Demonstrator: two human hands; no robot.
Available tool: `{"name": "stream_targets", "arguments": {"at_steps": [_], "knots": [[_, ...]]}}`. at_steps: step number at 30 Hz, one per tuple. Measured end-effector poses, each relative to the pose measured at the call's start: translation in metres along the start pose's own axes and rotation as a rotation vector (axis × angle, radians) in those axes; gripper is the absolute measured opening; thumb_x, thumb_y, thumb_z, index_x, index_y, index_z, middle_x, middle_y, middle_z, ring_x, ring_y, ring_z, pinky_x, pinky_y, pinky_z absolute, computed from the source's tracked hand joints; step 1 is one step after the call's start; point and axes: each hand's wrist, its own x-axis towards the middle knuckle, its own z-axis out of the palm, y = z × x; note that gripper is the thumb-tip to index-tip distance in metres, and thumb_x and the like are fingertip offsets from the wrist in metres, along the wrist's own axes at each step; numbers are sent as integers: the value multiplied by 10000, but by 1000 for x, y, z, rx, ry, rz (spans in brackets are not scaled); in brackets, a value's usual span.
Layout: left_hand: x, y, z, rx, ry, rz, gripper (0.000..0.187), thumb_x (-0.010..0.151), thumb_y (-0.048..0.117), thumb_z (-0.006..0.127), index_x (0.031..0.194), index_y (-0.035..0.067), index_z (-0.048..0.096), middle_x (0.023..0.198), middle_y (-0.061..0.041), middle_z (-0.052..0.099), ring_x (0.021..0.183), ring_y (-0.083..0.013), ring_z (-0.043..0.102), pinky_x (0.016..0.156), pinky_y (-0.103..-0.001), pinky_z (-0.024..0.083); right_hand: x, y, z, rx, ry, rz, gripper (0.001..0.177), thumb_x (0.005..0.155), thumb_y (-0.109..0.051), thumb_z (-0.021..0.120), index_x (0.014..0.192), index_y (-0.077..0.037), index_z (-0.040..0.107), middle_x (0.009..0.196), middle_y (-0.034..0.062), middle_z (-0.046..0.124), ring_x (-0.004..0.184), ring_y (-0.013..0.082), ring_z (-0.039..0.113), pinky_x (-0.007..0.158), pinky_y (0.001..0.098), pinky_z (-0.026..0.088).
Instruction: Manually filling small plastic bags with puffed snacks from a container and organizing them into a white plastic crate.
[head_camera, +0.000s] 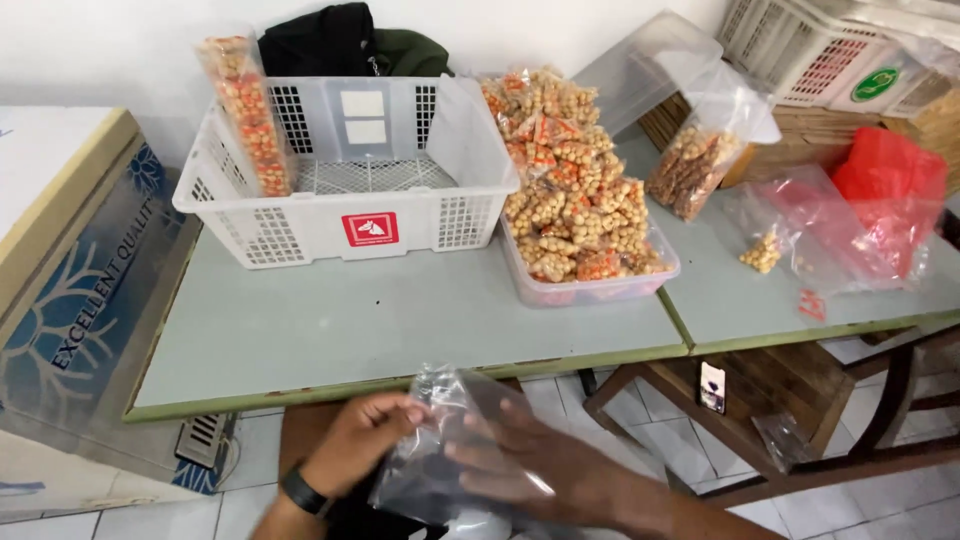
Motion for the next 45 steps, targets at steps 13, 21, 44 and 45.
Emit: {"name": "stream_targets", "arguments": {"at_steps": [13, 21, 44, 45], "knots": [[50, 73, 1, 243, 384, 232, 210, 1133, 274, 693, 1211, 171, 860, 1386, -12, 918, 1230, -154, 846, 1127, -344, 636, 67, 63, -24, 264, -59, 725, 257, 1216, -434, 640, 1243, -178, 628, 1117, 62, 586, 986, 233, 554, 889, 445, 462], [146, 11, -61, 62, 566, 532, 129, 1169, 81, 682, 1257, 3, 734, 1600, -294, 726, 1558, -370, 599, 1319, -587, 451, 74, 174, 18, -370, 31, 21, 437, 1212, -286, 662, 1604, -103, 728, 1572, 98, 737, 1507, 372, 614, 1292, 564, 495], [139, 3, -86, 155, 615, 264, 290, 1222, 181, 636, 1417, 153, 850, 1368, -123, 884, 1294, -238, 796, 1144, -435, 604, 136, 206, 99, 1083, 468, 469, 702, 1100, 106, 636, 1782, 15, 497, 1858, 283, 496, 1648, 531, 522, 1201, 605, 586], [138, 4, -86, 154, 616, 259, 290, 1222, 181, 636, 1417, 153, 850, 1368, -123, 884, 1294, -238, 796, 1144, -435, 604, 132, 201, 93, 1086, 466, 472, 702, 1100, 106, 636, 1782, 15, 497, 1858, 283, 496, 1648, 531, 522, 1201, 605, 586]]}}
